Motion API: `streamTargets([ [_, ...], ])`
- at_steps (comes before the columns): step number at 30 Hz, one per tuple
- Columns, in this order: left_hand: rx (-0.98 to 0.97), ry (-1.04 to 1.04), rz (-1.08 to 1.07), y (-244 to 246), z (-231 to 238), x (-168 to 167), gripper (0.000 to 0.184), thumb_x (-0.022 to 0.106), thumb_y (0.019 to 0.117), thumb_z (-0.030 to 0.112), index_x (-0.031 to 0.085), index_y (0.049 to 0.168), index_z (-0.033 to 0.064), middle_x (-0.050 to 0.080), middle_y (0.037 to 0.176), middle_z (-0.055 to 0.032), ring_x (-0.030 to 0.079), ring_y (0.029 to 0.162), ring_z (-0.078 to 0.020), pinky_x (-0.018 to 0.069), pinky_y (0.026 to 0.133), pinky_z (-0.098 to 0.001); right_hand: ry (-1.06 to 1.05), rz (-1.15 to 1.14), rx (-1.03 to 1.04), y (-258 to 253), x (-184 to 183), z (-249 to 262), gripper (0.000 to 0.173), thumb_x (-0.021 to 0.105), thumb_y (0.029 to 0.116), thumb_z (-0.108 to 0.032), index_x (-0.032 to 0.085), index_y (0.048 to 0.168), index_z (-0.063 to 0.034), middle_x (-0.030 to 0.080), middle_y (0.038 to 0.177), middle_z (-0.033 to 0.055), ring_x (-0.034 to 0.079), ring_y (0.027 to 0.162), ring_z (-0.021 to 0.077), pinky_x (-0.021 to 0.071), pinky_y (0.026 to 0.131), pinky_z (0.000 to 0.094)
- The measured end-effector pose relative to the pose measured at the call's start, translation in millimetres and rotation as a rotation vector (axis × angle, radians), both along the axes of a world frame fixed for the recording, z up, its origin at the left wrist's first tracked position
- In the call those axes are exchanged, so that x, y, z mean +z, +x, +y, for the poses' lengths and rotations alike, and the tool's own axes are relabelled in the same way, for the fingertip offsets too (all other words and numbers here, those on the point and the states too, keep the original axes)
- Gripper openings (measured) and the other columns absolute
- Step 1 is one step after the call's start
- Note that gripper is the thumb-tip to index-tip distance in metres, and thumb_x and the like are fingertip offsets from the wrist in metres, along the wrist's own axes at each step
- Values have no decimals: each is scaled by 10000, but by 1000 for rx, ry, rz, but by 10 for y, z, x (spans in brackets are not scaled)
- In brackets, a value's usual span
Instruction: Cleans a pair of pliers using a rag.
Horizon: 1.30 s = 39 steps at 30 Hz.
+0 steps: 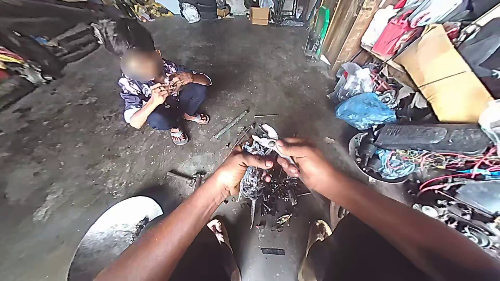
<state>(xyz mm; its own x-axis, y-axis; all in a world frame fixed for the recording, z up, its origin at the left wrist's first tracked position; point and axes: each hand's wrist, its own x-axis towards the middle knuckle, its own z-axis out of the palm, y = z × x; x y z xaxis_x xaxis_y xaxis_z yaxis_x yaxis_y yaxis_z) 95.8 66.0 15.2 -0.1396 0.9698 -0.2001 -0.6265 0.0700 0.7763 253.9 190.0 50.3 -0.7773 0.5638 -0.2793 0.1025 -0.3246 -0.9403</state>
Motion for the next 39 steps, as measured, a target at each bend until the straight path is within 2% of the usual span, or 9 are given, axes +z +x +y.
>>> streamTargets([
  [5,-122,72,-29,26,-116,-10,178,704,829,-22,681,992,44,682,874,-107,688,714,-191,633,727,-387,16,31,-20,65,43,15,231,571,1054,-184,731,1126,-34,583,648,76,433,423,47,333,370,171],
  [8,-218,21,-47,89,-202,-80,308,722,811,-6,672,1101,83,669,840,-72,674,694,-180,624,706,-381,53,12,-97,109,130,75,239,557,1063,-218,721,1146,-65,575,649,53,420,417,43,335,366,172],
  [15,-344,-253,191,120,-394,-321,401,817,729,55,663,1093,118,682,820,-73,637,564,-162,573,495,-325,134,97,-303,296,270,450,231,574,1057,-194,727,1160,-53,585,644,68,422,402,53,346,351,182],
  [18,-471,-403,782,18,-452,-394,412,841,768,52,703,1152,102,731,985,-36,703,868,-135,601,811,-346,167,112,-388,388,312,579,219,529,1076,-292,678,1143,-146,520,642,-9,395,408,36,349,360,177],
  [20,-439,-468,988,4,-491,-453,404,845,799,95,709,1178,116,722,1033,-47,696,942,-161,583,878,-401,274,145,-482,502,433,763,215,547,1070,-304,684,1148,-158,512,630,-26,392,407,35,349,363,177],
  [27,296,-90,755,-248,-376,-281,300,602,1012,313,650,1227,108,728,984,-42,711,877,-140,616,806,-346,356,90,-331,514,207,516,270,620,1036,-171,711,1273,-80,579,645,21,415,432,40,342,373,176],
  [35,179,101,316,211,-27,-120,596,235,1088,548,474,1473,160,675,1245,-94,670,1129,-208,573,968,-430,178,70,-175,255,49,79,287,602,1042,-149,695,1295,-52,580,653,50,428,448,47,337,392,179],
  [38,184,116,195,225,2,-85,445,301,1101,378,516,1454,213,661,1280,-63,648,1148,-185,563,943,-409,168,98,-153,186,-21,-31,284,616,1031,-126,699,1288,-41,592,663,60,444,453,50,348,391,179],
  [39,175,142,152,196,0,-91,443,367,1020,279,527,1427,208,664,1246,-64,658,1103,-181,574,898,-405,171,113,-157,167,-40,-49,282,619,1028,-120,700,1285,-35,593,659,64,449,455,52,351,393,180],
])
